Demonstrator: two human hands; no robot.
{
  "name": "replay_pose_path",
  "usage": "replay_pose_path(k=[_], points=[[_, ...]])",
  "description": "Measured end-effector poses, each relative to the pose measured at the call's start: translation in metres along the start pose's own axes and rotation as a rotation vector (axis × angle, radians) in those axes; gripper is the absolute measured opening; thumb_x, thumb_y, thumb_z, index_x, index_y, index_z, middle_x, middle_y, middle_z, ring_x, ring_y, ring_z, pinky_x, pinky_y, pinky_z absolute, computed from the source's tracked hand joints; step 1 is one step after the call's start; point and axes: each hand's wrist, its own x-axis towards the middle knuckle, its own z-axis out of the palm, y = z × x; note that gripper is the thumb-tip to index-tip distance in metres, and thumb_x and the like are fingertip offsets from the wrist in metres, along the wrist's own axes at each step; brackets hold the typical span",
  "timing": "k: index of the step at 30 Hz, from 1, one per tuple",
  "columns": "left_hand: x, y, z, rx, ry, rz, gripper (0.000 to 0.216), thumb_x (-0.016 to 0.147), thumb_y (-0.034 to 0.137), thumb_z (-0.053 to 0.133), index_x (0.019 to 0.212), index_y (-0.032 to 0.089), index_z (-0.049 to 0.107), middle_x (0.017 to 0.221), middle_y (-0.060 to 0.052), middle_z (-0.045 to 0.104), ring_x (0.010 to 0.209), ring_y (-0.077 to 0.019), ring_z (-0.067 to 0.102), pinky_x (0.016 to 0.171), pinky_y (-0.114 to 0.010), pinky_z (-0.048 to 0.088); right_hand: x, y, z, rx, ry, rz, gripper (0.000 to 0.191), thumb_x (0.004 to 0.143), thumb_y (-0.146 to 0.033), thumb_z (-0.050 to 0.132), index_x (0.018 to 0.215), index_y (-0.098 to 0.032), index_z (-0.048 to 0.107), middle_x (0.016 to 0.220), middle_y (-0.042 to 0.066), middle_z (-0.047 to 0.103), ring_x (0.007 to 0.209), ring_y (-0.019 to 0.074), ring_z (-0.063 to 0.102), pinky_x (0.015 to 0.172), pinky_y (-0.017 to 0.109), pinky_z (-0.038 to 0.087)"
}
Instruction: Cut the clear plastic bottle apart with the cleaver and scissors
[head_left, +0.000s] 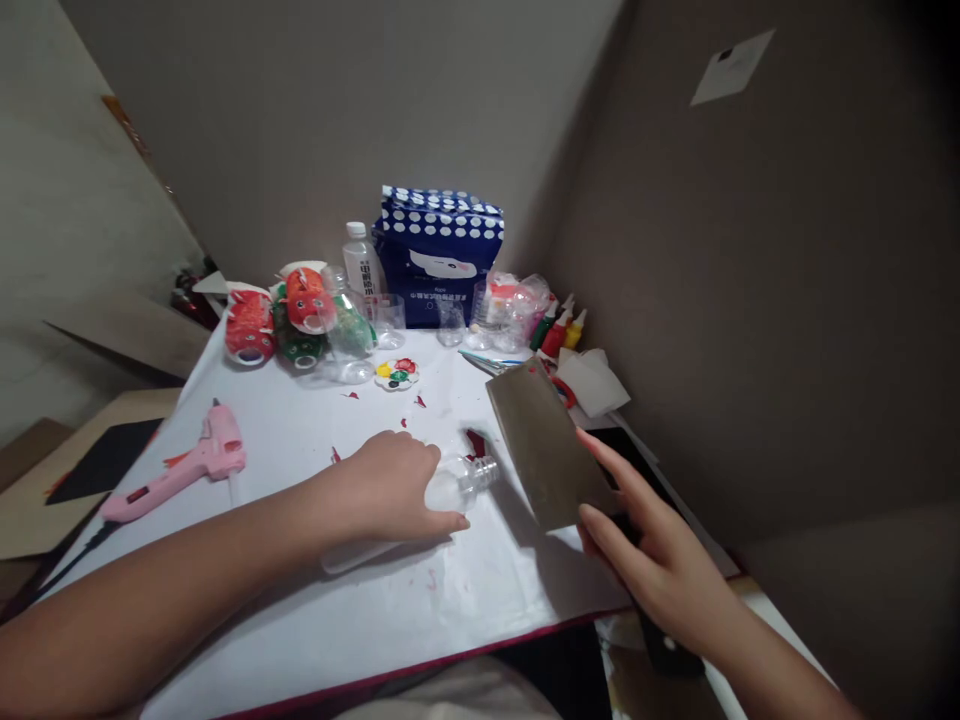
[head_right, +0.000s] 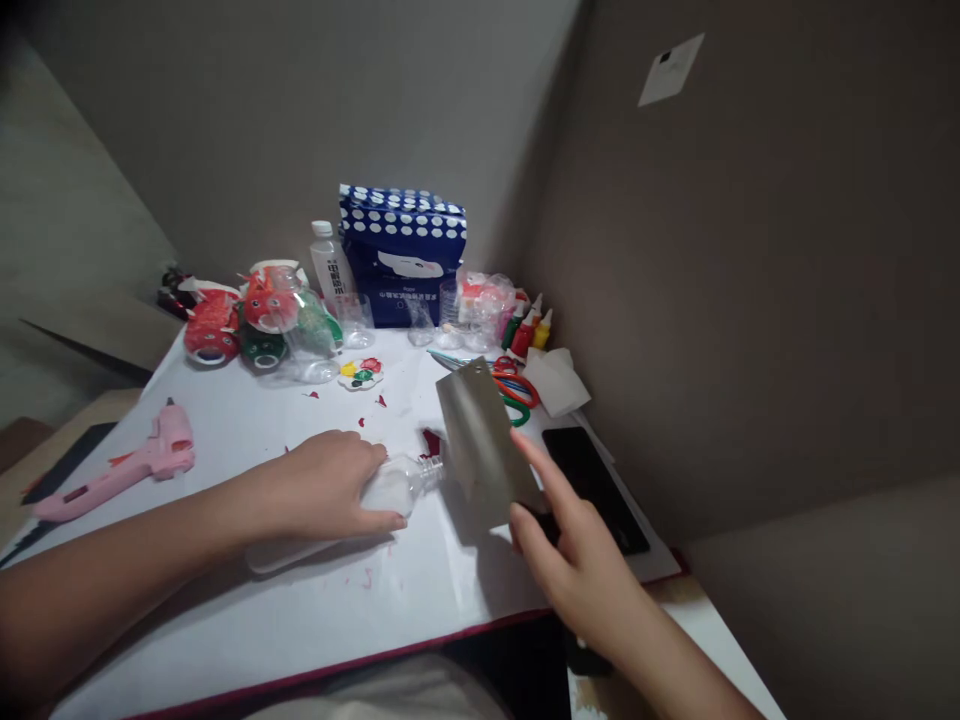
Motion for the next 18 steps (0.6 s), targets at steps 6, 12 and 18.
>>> replay_pose_path(k=[6,12,18], points=[[0.0,0.004,0.001,-0.054,0.022,-0.068,0.071,0.071,0.079,0.037,0.088,0.016,0.066,0.081,-0.016,0.068,0.077,-0.0339,0.064,0.061,-0.04,0.047,-0.012,-0.011,0.011,-0.236,-0.104,-0.169,0.067,0.092,-0.02,0.041,0.152,-0.021,0.012,0.073,-0.001,0.059,0.057,0.0109,0.05,0.062,0.019,0.046],[-0.003,0.006,0.001,-0.091,0.021,-0.086,0.072,0.07,0.079,0.038,0.09,0.016,0.067,0.084,-0.016,0.069,0.08,-0.0347,0.064,0.062,-0.04,0.047,-0.014,-0.013,0.015,-0.33,-0.106,-0.223,0.071,0.087,-0.019,0.042,0.152,-0.017,0.014,0.074,0.005,0.066,0.056,0.0141,0.057,0.062,0.022,0.051],[0.001,0.004,0.008,-0.093,-0.007,-0.102,0.073,0.069,0.079,0.039,0.094,0.016,0.067,0.087,-0.017,0.07,0.081,-0.0353,0.064,0.064,-0.041,0.048,-0.014,-0.011,0.018,-0.327,-0.151,-0.198,0.075,0.085,-0.02,0.043,0.153,-0.018,0.01,0.066,0.004,0.065,0.051,0.0165,0.057,0.056,0.024,0.052]])
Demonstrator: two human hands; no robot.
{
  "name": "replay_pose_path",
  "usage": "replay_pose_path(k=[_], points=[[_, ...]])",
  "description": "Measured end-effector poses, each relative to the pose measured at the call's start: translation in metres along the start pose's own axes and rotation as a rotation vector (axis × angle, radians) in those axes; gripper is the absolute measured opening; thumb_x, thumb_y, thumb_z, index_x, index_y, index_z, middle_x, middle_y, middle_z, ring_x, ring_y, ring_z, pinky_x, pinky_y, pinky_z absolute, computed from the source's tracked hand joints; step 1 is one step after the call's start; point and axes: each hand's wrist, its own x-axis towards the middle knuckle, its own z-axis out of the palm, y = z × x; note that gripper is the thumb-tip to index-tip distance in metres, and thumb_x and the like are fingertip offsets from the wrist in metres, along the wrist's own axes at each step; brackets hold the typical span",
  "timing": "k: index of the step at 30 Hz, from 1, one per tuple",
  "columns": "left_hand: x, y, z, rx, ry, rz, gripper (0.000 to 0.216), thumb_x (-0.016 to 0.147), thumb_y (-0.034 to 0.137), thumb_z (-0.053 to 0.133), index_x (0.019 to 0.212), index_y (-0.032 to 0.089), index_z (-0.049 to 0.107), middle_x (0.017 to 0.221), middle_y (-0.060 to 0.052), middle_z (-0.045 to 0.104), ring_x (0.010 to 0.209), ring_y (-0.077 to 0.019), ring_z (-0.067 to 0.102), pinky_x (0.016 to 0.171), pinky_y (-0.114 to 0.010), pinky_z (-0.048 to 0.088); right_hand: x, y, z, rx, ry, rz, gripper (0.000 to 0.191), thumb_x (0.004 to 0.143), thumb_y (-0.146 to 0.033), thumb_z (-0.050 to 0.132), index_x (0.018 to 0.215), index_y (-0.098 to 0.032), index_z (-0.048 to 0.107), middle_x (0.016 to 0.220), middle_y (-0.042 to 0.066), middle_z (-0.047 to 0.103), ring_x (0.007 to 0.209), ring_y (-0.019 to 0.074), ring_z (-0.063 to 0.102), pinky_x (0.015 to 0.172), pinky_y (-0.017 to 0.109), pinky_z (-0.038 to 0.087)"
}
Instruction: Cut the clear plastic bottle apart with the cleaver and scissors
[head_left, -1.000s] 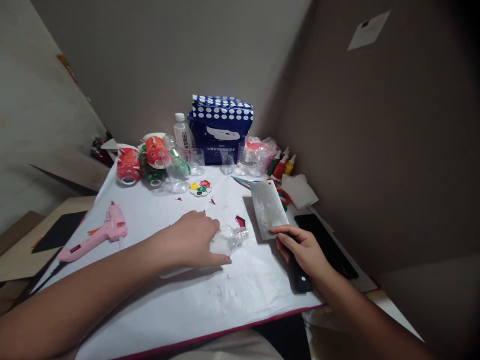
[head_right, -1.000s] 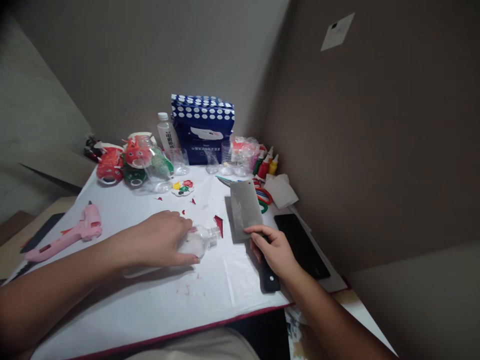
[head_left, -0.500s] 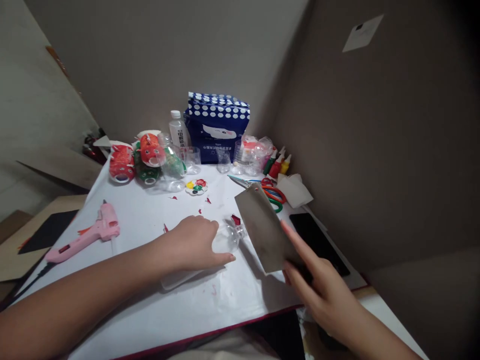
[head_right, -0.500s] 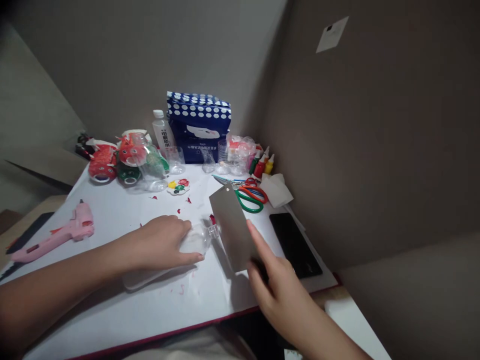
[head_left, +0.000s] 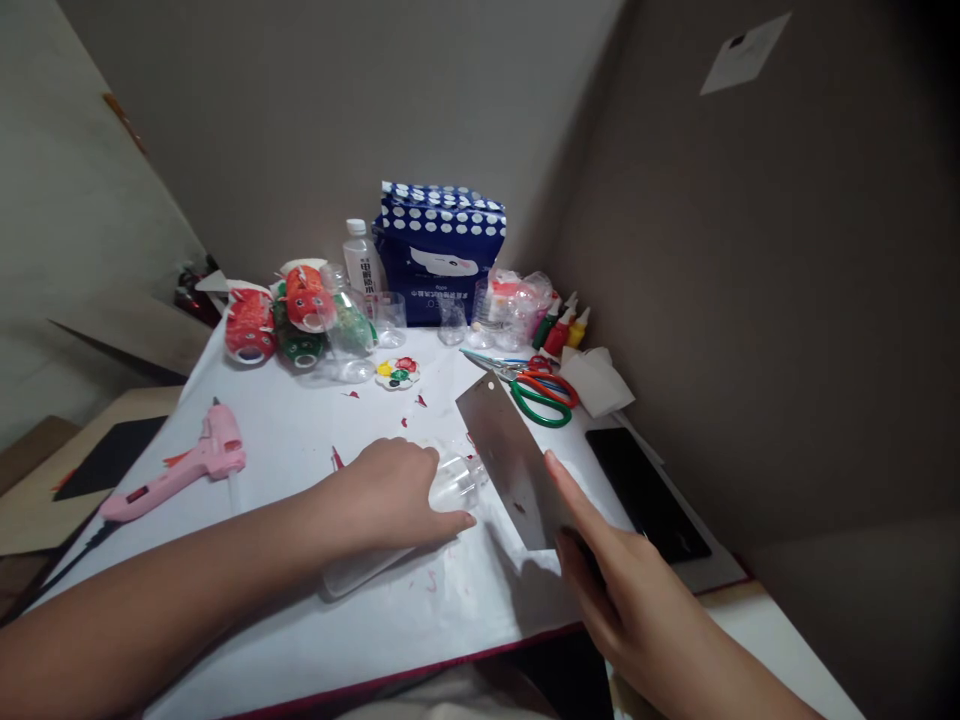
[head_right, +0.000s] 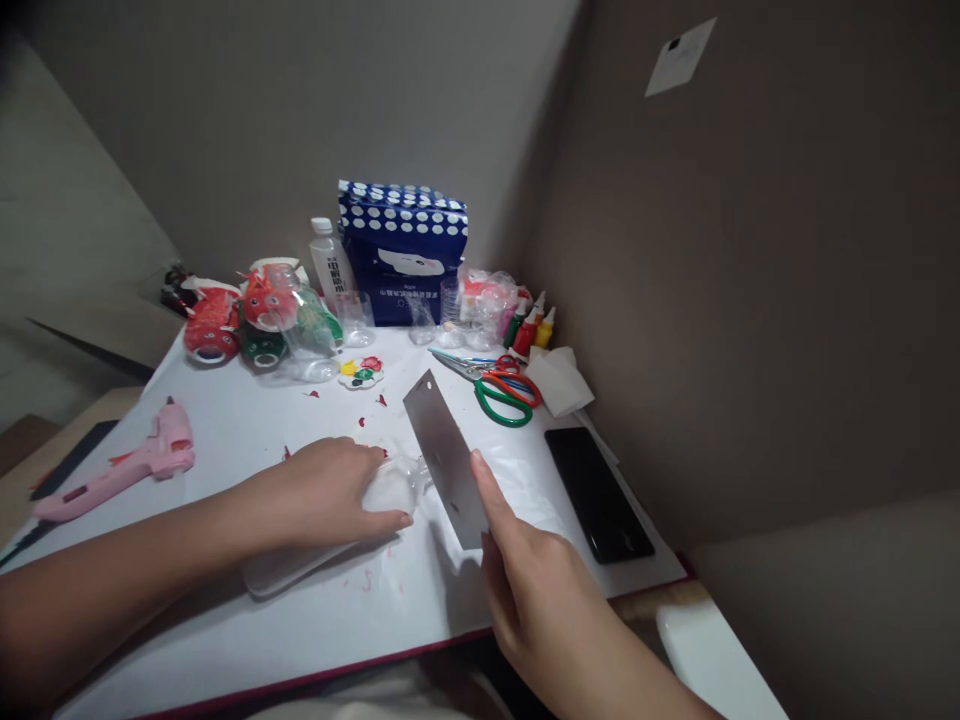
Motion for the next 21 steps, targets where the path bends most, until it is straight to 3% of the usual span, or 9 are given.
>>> replay_pose_path(k=[7,15,21], points=[[0.001,0.003,-0.003,-0.004,-0.022,-0.016,0.071,0.07,0.077,0.039,0.092,0.016,0.067,0.088,-0.017,0.07,0.082,-0.0354,0.065,0.066,-0.042,0.048,0.005,-0.001,0.003,-0.037,-0.104,0.023,0.08,0.084,-0.007,0.038,0.153,-0.023,0.0,0.076,0.002,0.065,0.058,0.014,0.057,0.063,0.026,0.05],[-0.001,0.008,-0.006,-0.021,-0.032,-0.05,0.066,0.068,0.073,0.044,0.091,0.015,0.067,0.09,-0.017,0.071,0.085,-0.0362,0.065,0.069,-0.042,0.047,0.009,-0.005,0.012,-0.413,-0.026,-0.112,0.087,0.075,-0.003,0.037,0.152,-0.013,-0.002,0.064,0.005,0.067,0.046,0.0187,0.059,0.047,0.025,0.043],[-0.003,0.015,-0.002,-0.022,0.102,-0.027,0.051,0.073,0.062,0.046,0.086,0.015,0.062,0.076,-0.011,0.069,0.073,-0.0313,0.065,0.086,-0.053,0.037,0.017,-0.019,0.007,-0.583,-0.05,-0.198,0.096,0.069,0.0,0.037,0.151,-0.011,-0.011,0.063,0.005,0.068,0.043,0.02,0.058,0.042,0.026,0.036]])
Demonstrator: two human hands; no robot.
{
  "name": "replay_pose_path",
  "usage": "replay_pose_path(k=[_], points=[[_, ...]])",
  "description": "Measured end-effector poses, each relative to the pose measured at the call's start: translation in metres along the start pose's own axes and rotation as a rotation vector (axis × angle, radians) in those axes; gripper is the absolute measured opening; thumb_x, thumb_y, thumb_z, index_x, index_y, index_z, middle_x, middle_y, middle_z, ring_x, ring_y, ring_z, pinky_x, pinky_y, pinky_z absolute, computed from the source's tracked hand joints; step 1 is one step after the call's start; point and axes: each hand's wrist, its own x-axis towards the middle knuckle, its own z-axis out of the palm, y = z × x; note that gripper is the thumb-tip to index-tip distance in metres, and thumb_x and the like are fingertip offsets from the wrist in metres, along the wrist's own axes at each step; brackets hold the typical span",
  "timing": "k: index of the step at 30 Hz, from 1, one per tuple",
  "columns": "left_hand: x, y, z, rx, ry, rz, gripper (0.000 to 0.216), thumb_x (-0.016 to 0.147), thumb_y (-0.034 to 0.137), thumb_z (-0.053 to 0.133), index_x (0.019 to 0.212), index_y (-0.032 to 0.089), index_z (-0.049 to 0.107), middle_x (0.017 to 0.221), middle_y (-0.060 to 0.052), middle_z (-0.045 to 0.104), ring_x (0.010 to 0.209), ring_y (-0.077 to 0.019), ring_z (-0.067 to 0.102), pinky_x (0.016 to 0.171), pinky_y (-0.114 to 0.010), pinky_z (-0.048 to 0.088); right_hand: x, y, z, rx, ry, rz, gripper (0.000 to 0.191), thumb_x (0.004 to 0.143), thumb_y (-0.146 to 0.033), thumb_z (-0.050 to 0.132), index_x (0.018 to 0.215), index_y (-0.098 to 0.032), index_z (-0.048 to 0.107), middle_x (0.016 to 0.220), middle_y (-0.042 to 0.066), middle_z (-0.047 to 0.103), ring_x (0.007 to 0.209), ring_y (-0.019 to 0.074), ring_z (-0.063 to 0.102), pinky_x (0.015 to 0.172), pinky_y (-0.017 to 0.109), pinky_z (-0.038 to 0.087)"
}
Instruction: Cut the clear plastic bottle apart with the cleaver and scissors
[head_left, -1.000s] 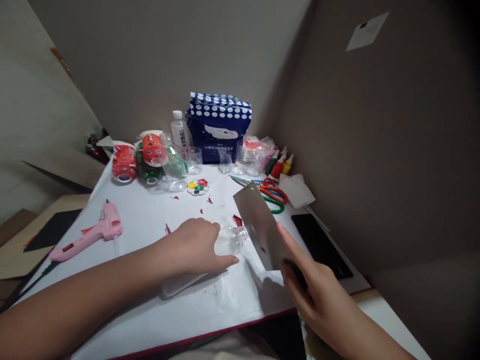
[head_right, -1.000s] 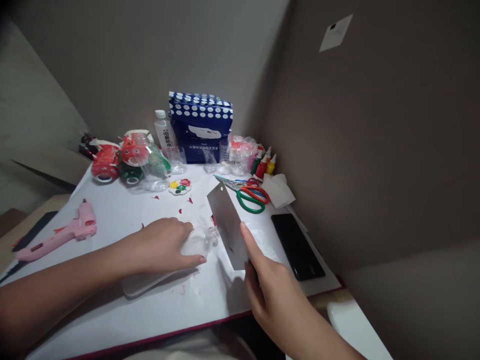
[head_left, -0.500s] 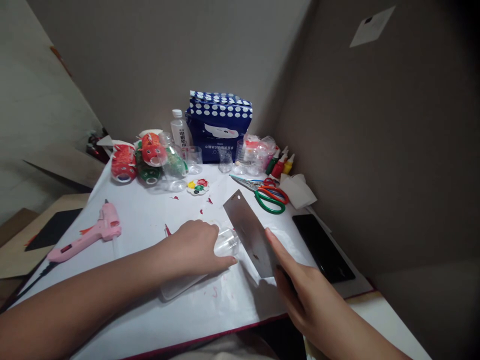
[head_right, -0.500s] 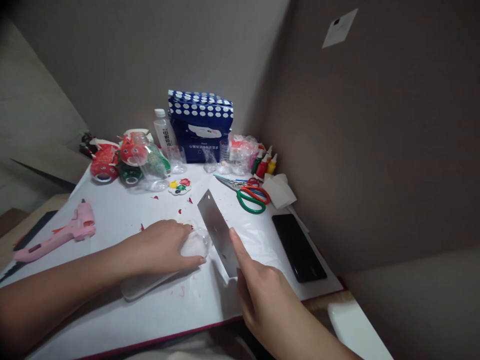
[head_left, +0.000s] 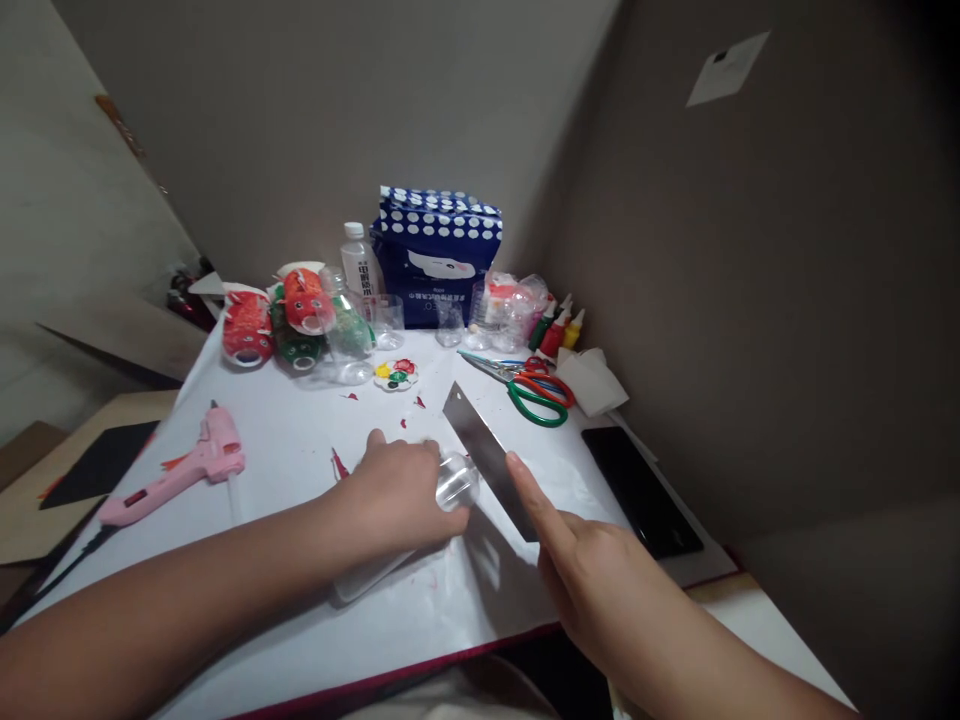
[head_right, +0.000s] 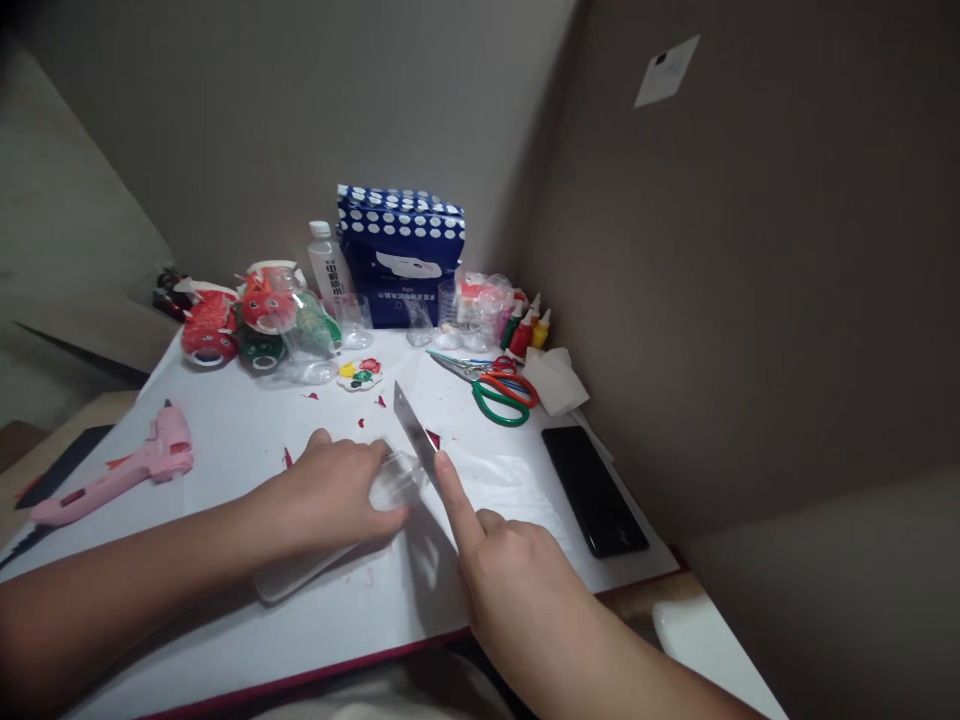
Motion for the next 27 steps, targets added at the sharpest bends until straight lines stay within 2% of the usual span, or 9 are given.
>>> replay_pose_path(k=[4,8,12,16,19,22,24,27], points=[[-0.002,0.001,0.001,0.004,0.038,0.006,0.047,0.071,0.056,0.05,0.092,0.015,0.058,0.074,-0.01,0.067,0.072,-0.0318,0.064,0.088,-0.055,0.034,0.007,-0.002,-0.01,-0.048,-0.114,0.018,0.098,0.066,0.0,0.04,0.151,-0.008,-0.009,0.062,0.005,0.068,0.045,0.0202,0.059,0.044,0.027,0.031],[-0.002,0.001,-0.006,-0.015,-0.062,0.027,0.045,0.062,0.055,0.059,0.086,0.016,0.059,0.073,-0.009,0.068,0.075,-0.0317,0.063,0.092,-0.055,0.034,0.015,-0.005,-0.024,-0.063,-0.242,0.053,0.099,0.066,-0.001,0.044,0.151,-0.008,-0.005,0.062,0.005,0.069,0.045,0.0182,0.057,0.043,0.026,0.025],[-0.002,0.003,-0.013,-0.022,-0.104,0.018,0.035,0.06,0.043,0.061,0.082,0.017,0.06,0.077,-0.01,0.069,0.076,-0.0298,0.065,0.097,-0.055,0.032,0.03,-0.014,-0.044,-0.166,-0.354,0.071,0.099,0.065,-0.002,0.049,0.152,-0.007,0.0,0.059,0.005,0.068,0.042,0.0151,0.05,0.04,0.026,0.018],[0.002,0.001,-0.007,-0.009,-0.084,0.0,0.032,0.058,0.039,0.061,0.08,0.017,0.059,0.077,-0.009,0.069,0.076,-0.0295,0.065,0.097,-0.055,0.03,0.044,-0.019,-0.055,-0.2,-0.378,0.085,0.097,0.067,-0.003,0.051,0.152,-0.009,0.004,0.062,0.006,0.067,0.043,0.0128,0.048,0.041,0.025,0.016],[0.004,-0.002,0.001,-0.003,-0.046,-0.019,0.034,0.06,0.044,0.059,0.08,0.016,0.06,0.077,-0.01,0.069,0.075,-0.0302,0.064,0.097,-0.058,0.028,0.042,-0.013,-0.047,-0.086,-0.371,0.111,0.097,0.07,-0.003,0.049,0.152,-0.013,-0.002,0.065,0.004,0.067,0.047,0.0125,0.049,0.044,0.023,0.018],[0.004,-0.004,0.004,0.013,-0.043,-0.014,0.035,0.06,0.046,0.058,0.077,0.016,0.062,0.073,-0.009,0.067,0.072,-0.0302,0.063,0.096,-0.059,0.026,0.028,-0.005,-0.03,0.034,-0.307,0.133,0.1,0.071,0.0,0.045,0.15,-0.019,-0.013,0.068,0.002,0.066,0.049,0.0125,0.051,0.047,0.023,0.022],[0.004,-0.004,0.005,0.018,-0.045,-0.001,0.036,0.06,0.049,0.058,0.075,0.016,0.063,0.069,-0.009,0.066,0.071,-0.0305,0.063,0.094,-0.059,0.027,0.017,-0.002,-0.019,0.052,-0.271,0.151,0.102,0.072,0.001,0.044,0.149,-0.02,-0.019,0.069,0.002,0.067,0.051,0.0136,0.053,0.048,0.023,0.023],[0.003,-0.004,0.006,0.014,-0.033,0.026,0.041,0.06,0.055,0.058,0.073,0.016,0.065,0.066,-0.009,0.065,0.07,-0.0305,0.061,0.092,-0.057,0.03,0.007,-0.004,-0.008,0.032,-0.285,0.191,0.103,0.072,0.002,0.044,0.147,-0.02,-0.022,0.07,0.003,0.068,0.053,0.0157,0.057,0.048,0.024,0.023]])
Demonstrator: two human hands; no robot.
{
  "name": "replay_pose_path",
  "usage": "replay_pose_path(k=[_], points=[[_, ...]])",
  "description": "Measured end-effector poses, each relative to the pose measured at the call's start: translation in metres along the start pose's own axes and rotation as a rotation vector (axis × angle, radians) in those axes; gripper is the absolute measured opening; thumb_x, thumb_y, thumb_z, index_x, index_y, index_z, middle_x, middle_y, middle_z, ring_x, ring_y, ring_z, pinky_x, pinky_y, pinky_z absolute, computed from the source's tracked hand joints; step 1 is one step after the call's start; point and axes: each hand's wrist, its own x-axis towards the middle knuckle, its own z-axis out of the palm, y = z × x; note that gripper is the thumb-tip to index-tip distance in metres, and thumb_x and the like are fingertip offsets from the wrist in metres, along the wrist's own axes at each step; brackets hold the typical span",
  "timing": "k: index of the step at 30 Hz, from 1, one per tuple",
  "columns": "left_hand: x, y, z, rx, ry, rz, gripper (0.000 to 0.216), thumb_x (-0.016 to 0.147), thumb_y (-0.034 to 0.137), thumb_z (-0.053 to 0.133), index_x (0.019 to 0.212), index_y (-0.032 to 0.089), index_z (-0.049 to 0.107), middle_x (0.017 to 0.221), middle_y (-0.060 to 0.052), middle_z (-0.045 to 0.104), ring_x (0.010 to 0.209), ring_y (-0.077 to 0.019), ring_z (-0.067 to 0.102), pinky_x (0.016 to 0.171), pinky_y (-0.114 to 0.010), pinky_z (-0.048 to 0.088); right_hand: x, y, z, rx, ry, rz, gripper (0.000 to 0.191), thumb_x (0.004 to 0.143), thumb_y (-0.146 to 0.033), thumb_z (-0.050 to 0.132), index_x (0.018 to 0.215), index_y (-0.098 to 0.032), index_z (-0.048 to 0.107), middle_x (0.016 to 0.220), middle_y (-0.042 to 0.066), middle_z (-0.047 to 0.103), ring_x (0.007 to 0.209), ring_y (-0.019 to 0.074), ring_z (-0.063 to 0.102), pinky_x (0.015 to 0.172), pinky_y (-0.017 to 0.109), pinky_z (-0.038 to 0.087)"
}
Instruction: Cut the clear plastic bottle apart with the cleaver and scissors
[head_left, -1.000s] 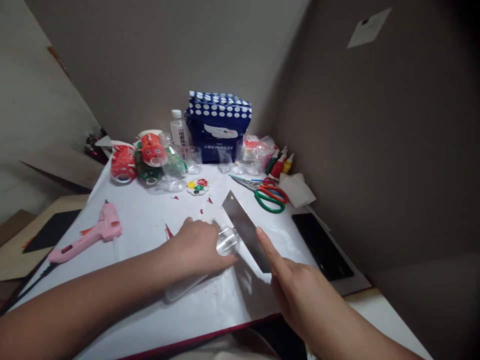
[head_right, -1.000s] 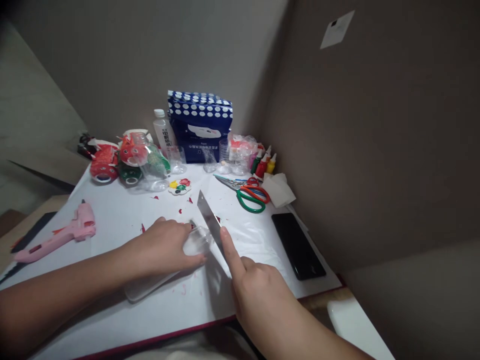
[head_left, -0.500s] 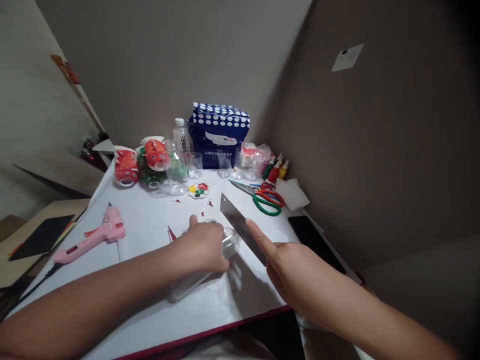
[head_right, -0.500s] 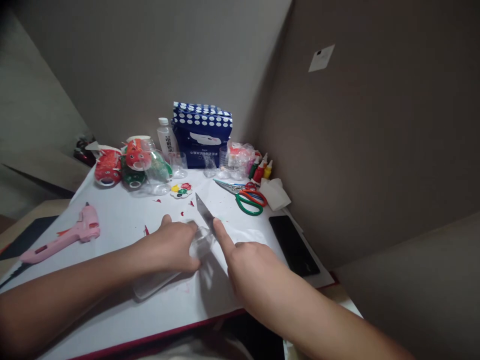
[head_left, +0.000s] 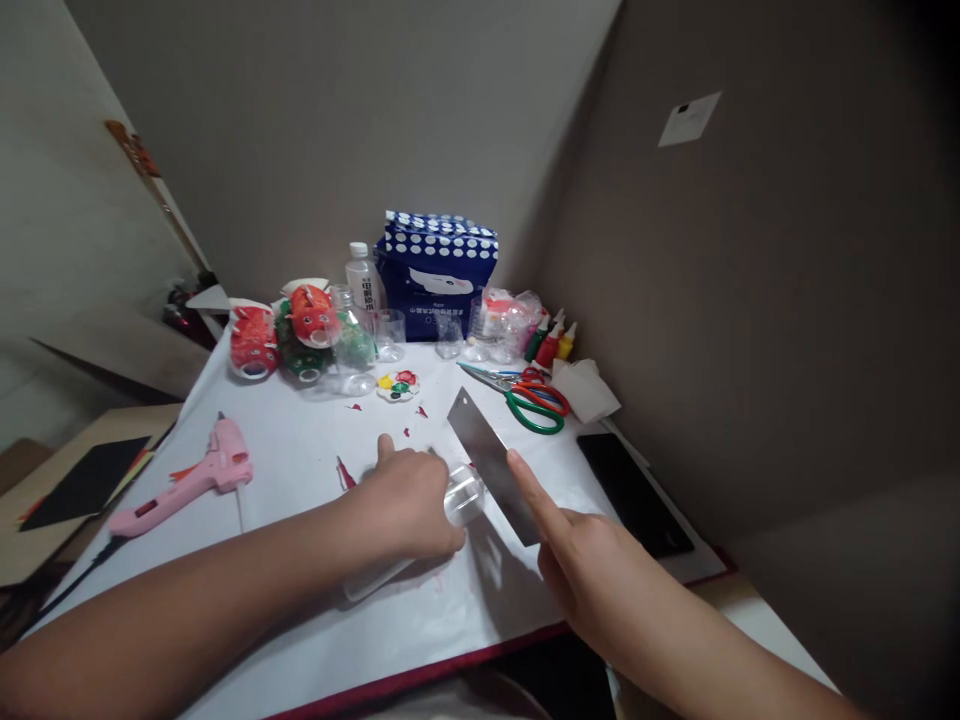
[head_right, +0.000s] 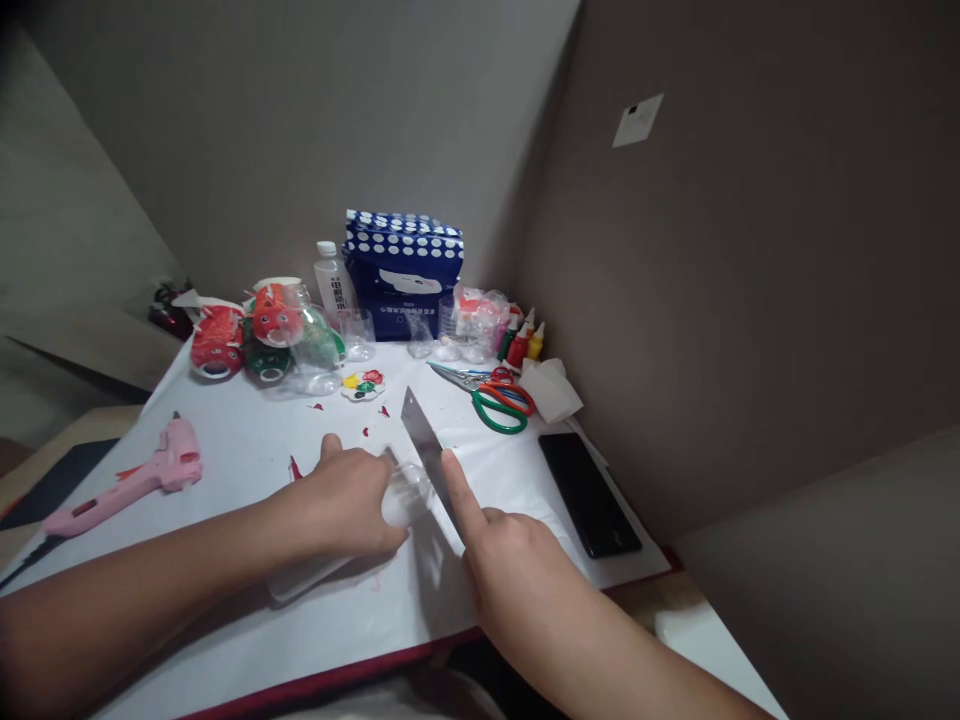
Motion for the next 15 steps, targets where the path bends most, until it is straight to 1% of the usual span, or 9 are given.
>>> replay_pose_path(k=[2,4,7,10,12,15], points=[[0.001,-0.001,0.001,-0.003,-0.009,0.012,0.041,0.06,0.056,0.057,0.071,0.017,0.065,0.063,-0.009,0.064,0.068,-0.0297,0.061,0.091,-0.057,0.03,-0.001,-0.003,0.003,-0.015,-0.015,0.018,0.104,0.071,0.002,0.044,0.147,-0.019,-0.024,0.071,0.003,0.068,0.052,0.0165,0.058,0.048,0.025,0.023],[0.003,-0.003,0.001,-0.006,-0.024,0.017,0.04,0.061,0.055,0.057,0.07,0.017,0.065,0.063,-0.008,0.064,0.068,-0.0291,0.061,0.092,-0.056,0.031,0.001,-0.007,0.001,-0.04,-0.021,0.024,0.105,0.07,0.003,0.045,0.147,-0.018,-0.024,0.071,0.003,0.069,0.052,0.0171,0.058,0.048,0.026,0.022],[0.006,-0.003,-0.002,-0.02,-0.058,0.012,0.039,0.059,0.053,0.059,0.07,0.016,0.065,0.068,-0.009,0.067,0.069,-0.0288,0.063,0.094,-0.055,0.031,0.009,-0.013,-0.011,-0.095,-0.034,0.003,0.103,0.07,0.002,0.046,0.148,-0.015,-0.019,0.073,0.005,0.07,0.055,0.0185,0.06,0.049,0.027,0.022],[0.008,-0.001,-0.005,-0.019,-0.087,0.006,0.034,0.057,0.048,0.063,0.068,0.016,0.064,0.068,-0.009,0.067,0.07,-0.0283,0.063,0.096,-0.056,0.031,0.023,-0.019,-0.028,-0.138,-0.069,-0.025,0.098,0.072,-0.001,0.047,0.15,-0.012,-0.012,0.073,0.007,0.071,0.057,0.0197,0.061,0.048,0.028,0.022],[0.008,-0.001,-0.005,-0.004,-0.067,0.0,0.035,0.057,0.049,0.063,0.069,0.016,0.063,0.068,-0.009,0.067,0.07,-0.0286,0.064,0.096,-0.058,0.03,0.033,-0.021,-0.036,-0.143,-0.071,-0.031,0.095,0.074,-0.002,0.047,0.151,-0.013,-0.007,0.076,0.008,0.071,0.059,0.0199,0.062,0.048,0.027,0.022],[0.006,-0.001,-0.003,0.015,-0.023,-0.014,0.038,0.057,0.052,0.063,0.069,0.016,0.063,0.067,-0.009,0.067,0.071,-0.0295,0.064,0.096,-0.06,0.029,0.042,-0.02,-0.039,-0.129,-0.037,-0.048,0.093,0.076,-0.003,0.046,0.152,-0.015,-0.006,0.078,0.008,0.071,0.06,0.0194,0.062,0.049,0.026,0.022]])
